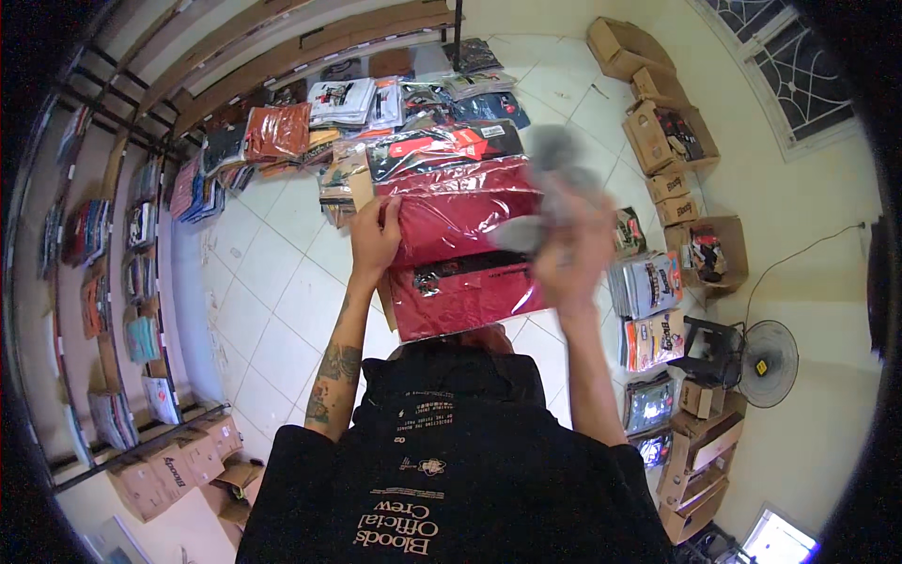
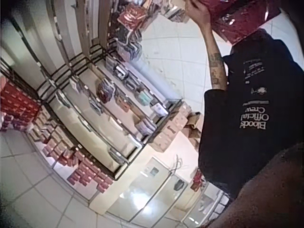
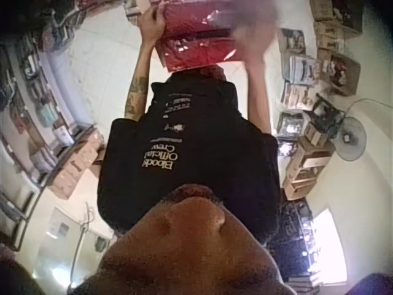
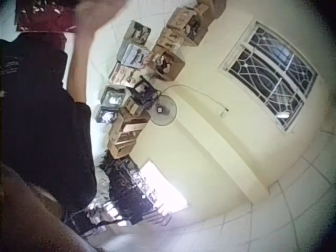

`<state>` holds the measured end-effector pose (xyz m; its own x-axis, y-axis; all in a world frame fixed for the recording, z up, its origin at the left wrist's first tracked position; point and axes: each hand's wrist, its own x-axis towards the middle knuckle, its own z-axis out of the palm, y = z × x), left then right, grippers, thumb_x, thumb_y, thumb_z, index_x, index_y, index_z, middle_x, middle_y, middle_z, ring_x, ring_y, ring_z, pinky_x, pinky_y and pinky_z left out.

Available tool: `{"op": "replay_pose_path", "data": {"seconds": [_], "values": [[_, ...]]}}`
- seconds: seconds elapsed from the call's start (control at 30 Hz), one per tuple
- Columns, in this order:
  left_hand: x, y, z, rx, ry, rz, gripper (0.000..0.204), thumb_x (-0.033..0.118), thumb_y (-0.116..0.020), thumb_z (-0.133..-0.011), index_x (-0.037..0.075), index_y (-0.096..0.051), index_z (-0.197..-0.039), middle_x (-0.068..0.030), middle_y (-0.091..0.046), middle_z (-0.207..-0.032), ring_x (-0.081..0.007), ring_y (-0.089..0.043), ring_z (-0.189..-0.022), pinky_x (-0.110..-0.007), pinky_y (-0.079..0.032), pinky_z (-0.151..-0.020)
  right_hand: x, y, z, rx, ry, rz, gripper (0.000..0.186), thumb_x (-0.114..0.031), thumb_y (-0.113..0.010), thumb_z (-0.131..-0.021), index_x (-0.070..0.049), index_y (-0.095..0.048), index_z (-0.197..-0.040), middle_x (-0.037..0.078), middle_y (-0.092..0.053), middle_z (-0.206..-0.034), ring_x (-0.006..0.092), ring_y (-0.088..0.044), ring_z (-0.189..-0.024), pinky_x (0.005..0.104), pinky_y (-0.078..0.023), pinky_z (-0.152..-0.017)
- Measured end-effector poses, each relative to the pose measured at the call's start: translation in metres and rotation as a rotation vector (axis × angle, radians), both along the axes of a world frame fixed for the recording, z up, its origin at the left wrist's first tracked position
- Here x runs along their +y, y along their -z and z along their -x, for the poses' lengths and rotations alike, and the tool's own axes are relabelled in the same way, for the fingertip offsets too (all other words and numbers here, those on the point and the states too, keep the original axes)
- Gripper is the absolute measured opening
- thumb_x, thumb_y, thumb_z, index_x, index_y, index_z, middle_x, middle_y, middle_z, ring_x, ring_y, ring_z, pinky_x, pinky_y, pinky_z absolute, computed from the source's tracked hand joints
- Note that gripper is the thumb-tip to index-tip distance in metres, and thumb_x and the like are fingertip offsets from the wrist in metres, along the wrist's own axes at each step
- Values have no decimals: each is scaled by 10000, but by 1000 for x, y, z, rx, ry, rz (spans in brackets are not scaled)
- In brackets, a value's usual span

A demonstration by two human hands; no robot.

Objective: Cleaning packaged clothing items in a plastic bag with a cloth.

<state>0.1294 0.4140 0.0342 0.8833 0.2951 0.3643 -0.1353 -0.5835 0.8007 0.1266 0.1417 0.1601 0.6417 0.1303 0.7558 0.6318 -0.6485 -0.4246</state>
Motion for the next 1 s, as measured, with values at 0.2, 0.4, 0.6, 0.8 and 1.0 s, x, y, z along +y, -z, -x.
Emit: {"op": "replay_pose_path", "data": {"seconds": [0.2,0.4,0.6,0.8,1.0], "values": [[44,60,-4,-74,135,93,264,157,-661,-877,5,-679,-1092,-117,-718,-1000,-244,-682,-900,-374,-539,-808,117,69,23,178,-293,319,405,-215,-636,-860,-167,-646,-1262,89,-581,-1353,306,-552,-1136,439,-426,-972],[58,71,-14,124,164,203,247,124,-653,-836,-16,-696,-1034,-89,-702,-809,-165,-638,-734,-322,-495,-659,133,109,-5,81,-249,415,416,-251,-652,-864,-122,-656,-1260,62,-514,-1488,260,-559,-1138,416,-436,-976],[29,31,-13,133,137,238,272,224,-607,-1020,-29,-707,-1008,0,-602,-697,-56,-491,-635,-260,-395,-564,83,105,-26,198,-146,362,475,-183,-632,-867,-124,-621,-1339,117,-561,-1427,290,-595,-1173,517,-385,-1117],[28,29,-12,156,140,254,276,229,-601,-1020,-25,-708,-1012,-9,-605,-701,-60,-503,-646,-255,-398,-576,32,109,-42,183,-31,296,440,-146,-635,-864,-113,-636,-1304,109,-595,-1383,318,-621,-1137,496,-412,-1113],[26,29,-12,166,141,217,318,273,-595,-1023,-25,-707,-1016,-19,-617,-713,-70,-518,-666,-268,-419,-600,-4,117,-42,313,175,232,396,-130,-591,-930,-117,-620,-1324,145,-596,-1362,371,-592,-1212,420,-510,-996]]}}
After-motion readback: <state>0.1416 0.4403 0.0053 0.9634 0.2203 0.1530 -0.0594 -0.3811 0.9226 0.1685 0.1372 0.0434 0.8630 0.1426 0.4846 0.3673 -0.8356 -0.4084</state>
